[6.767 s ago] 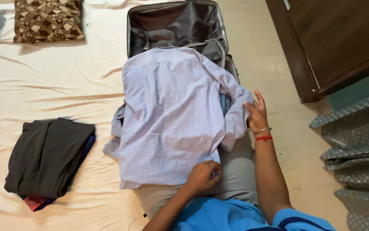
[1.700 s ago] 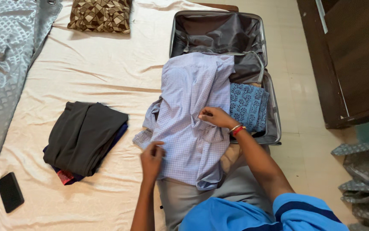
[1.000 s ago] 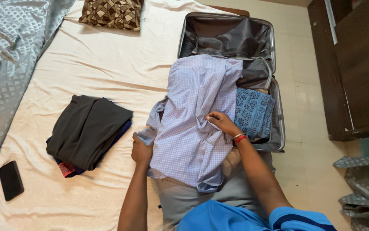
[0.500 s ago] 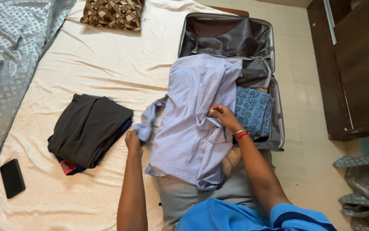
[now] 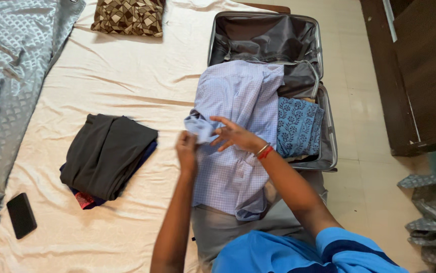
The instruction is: The person sits on a bed and packs folded clothes into an open suitcase. They place a pair of jeans and a patterned shirt into the suitcase, then fold a checkered shirt and place it on top. Finally, they zip the internal divider flap over the packed items.
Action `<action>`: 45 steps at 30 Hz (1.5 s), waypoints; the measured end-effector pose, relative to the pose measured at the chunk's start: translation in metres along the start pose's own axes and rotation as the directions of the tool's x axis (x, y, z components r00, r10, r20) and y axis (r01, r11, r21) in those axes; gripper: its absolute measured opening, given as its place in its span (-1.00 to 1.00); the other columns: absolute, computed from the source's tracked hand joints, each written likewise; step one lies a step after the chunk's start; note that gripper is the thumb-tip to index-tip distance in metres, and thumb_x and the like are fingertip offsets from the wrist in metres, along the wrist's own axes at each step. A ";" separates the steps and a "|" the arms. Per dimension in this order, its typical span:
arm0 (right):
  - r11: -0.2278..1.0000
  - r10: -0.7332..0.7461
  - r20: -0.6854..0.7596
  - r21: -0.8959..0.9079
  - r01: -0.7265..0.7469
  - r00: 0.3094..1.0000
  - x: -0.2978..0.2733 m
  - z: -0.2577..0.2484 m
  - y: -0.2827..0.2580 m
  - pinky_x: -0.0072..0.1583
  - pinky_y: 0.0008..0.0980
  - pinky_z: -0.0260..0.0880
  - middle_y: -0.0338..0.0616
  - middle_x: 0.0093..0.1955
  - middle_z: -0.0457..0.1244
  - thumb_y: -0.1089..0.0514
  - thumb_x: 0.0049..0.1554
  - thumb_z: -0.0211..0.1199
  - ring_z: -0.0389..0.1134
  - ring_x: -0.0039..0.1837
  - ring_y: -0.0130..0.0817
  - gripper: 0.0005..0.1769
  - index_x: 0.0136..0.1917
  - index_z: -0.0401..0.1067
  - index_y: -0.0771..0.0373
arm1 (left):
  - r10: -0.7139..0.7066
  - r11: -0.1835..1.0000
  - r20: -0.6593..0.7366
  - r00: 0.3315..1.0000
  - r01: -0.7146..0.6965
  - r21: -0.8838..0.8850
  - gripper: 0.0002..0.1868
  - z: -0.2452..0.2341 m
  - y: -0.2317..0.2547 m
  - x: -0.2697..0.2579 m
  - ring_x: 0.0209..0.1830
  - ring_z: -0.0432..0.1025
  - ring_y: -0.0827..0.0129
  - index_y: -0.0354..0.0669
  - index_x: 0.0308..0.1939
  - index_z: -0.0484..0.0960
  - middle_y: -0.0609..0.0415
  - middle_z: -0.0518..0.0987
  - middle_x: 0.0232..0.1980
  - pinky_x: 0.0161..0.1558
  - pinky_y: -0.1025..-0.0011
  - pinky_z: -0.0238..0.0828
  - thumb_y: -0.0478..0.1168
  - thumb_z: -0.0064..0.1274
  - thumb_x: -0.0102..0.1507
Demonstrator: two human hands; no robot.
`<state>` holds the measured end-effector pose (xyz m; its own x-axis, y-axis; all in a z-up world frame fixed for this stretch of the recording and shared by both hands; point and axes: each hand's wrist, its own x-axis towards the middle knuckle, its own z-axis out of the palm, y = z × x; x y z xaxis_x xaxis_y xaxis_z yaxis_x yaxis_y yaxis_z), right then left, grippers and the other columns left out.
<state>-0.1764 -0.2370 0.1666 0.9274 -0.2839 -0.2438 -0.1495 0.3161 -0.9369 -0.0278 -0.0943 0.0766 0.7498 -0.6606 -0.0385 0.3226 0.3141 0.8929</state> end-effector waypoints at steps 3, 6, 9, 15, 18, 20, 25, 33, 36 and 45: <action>0.983 -0.169 -0.004 -0.077 0.168 0.986 0.006 0.012 0.019 0.19 -0.48 0.42 -0.12 0.16 0.29 0.01 0.30 0.24 0.34 0.16 -0.45 -0.35 0.57 0.16 0.14 | -0.047 0.986 0.125 0.991 0.026 0.164 -0.88 0.037 0.011 -0.040 -0.31 0.46 0.52 -0.23 -0.26 0.51 0.18 0.51 -0.25 -0.28 0.44 0.53 -0.27 0.06 0.34; 0.991 -0.126 -0.027 0.037 0.127 0.992 0.015 0.009 0.030 0.00 -0.38 0.35 -0.08 0.02 0.32 0.14 0.32 0.24 0.32 0.00 -0.40 -0.56 0.41 0.41 0.37 | -0.022 0.948 0.148 0.989 -0.026 0.317 -0.87 0.045 0.025 -0.069 -0.25 0.57 0.45 -0.29 -0.16 0.56 0.08 0.62 -0.19 -0.24 0.43 0.54 -0.27 0.02 0.35; 0.982 -0.183 -0.057 -0.051 0.180 0.981 0.023 0.004 0.025 0.18 -0.43 0.43 -0.14 0.08 0.38 0.35 0.16 0.22 0.40 0.10 -0.44 -0.63 0.25 0.46 0.37 | 0.221 0.847 0.061 0.973 -0.223 0.482 -0.81 0.031 0.033 -0.081 -0.23 0.53 0.38 -0.35 -0.01 0.63 -0.01 0.64 -0.11 -0.18 0.41 0.51 -0.30 0.04 0.37; 0.983 -0.107 0.055 -0.141 0.114 0.993 0.046 -0.006 -0.028 0.23 -0.50 0.41 -0.20 0.16 0.36 0.45 0.05 0.18 0.39 0.16 -0.45 -0.53 0.25 0.46 0.32 | 0.380 0.427 0.037 0.924 -0.211 0.879 -0.39 -0.044 0.018 -0.088 0.12 0.46 -0.12 -0.38 0.20 0.47 -0.28 0.55 0.15 0.05 0.15 0.43 -0.12 0.23 0.16; 0.955 -0.114 0.106 -0.263 0.138 0.988 0.057 -0.014 -0.074 0.21 -0.50 0.39 -0.16 0.18 0.35 0.44 0.07 0.20 0.36 0.15 -0.44 -0.54 0.25 0.47 0.31 | -0.027 0.503 -0.154 0.988 0.147 0.852 -0.23 -0.080 0.000 -0.091 0.13 0.49 -0.06 -0.34 0.28 0.42 -0.22 0.58 0.14 0.10 0.13 0.42 0.10 0.23 0.16; 0.939 -0.123 0.093 -0.311 0.146 0.988 0.067 -0.011 -0.108 0.17 -0.44 0.43 -0.11 0.15 0.35 0.35 0.12 0.27 0.37 0.14 -0.39 -0.64 0.21 0.48 0.30 | -0.142 0.522 -0.198 0.970 0.243 0.818 -0.19 -0.100 -0.014 -0.093 0.12 0.55 0.00 -0.30 0.26 0.47 -0.21 0.61 0.14 0.11 0.17 0.48 0.21 0.18 0.11; 0.773 -0.192 -0.028 -0.620 0.134 0.981 0.082 0.004 -0.193 0.11 -0.39 0.52 -0.16 0.05 0.41 0.12 0.16 0.32 0.44 0.10 -0.37 -0.75 0.10 0.52 0.21 | -0.271 0.552 -0.287 0.919 0.392 0.736 -0.16 -0.139 -0.055 -0.084 0.20 0.49 0.01 -0.31 0.29 0.49 -0.29 0.58 0.20 0.22 0.19 0.37 0.34 0.06 0.22; 0.592 -0.386 -0.050 -0.779 0.206 0.921 0.059 0.008 -0.290 -0.07 -0.38 0.56 -0.15 0.00 0.40 -0.01 0.08 0.40 0.50 -0.05 -0.31 -0.62 0.12 0.48 0.14 | -0.248 0.601 -0.340 0.907 0.419 0.680 -0.35 -0.131 -0.039 -0.091 -0.04 0.59 0.14 -0.32 0.08 0.65 -0.21 0.71 -0.03 0.04 0.26 0.47 0.21 0.12 0.22; 0.261 -0.355 0.058 -0.952 0.158 0.933 0.036 0.000 -0.300 -0.02 -0.26 0.50 -0.04 0.04 0.40 -0.14 -0.07 0.54 0.47 -0.02 -0.17 -0.38 0.18 0.49 0.15 | -0.214 0.617 -0.299 0.930 0.366 0.696 -0.46 -0.129 -0.026 -0.092 -0.13 0.60 0.19 -0.29 0.03 0.67 -0.16 0.73 -0.12 -0.04 0.28 0.49 0.10 0.15 0.20; -0.573 0.252 -0.175 -0.820 0.001 0.952 0.027 0.008 -0.233 0.02 -0.19 0.52 -0.02 -0.08 0.47 -0.30 -0.29 0.63 0.53 -0.02 -0.07 -0.31 -0.07 0.68 0.25 | -0.212 0.575 -0.286 0.935 0.355 0.737 -0.53 -0.119 -0.016 -0.094 -0.14 0.61 0.16 -0.27 0.03 0.67 -0.16 0.73 -0.12 -0.05 0.27 0.48 0.04 0.14 0.23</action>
<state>-0.1132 -0.3108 0.3802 0.7848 -0.3489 -0.5121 -0.1945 -0.9234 0.3310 -0.0345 0.0438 0.0121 0.7976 -0.4891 -0.3531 0.0262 -0.5567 0.8303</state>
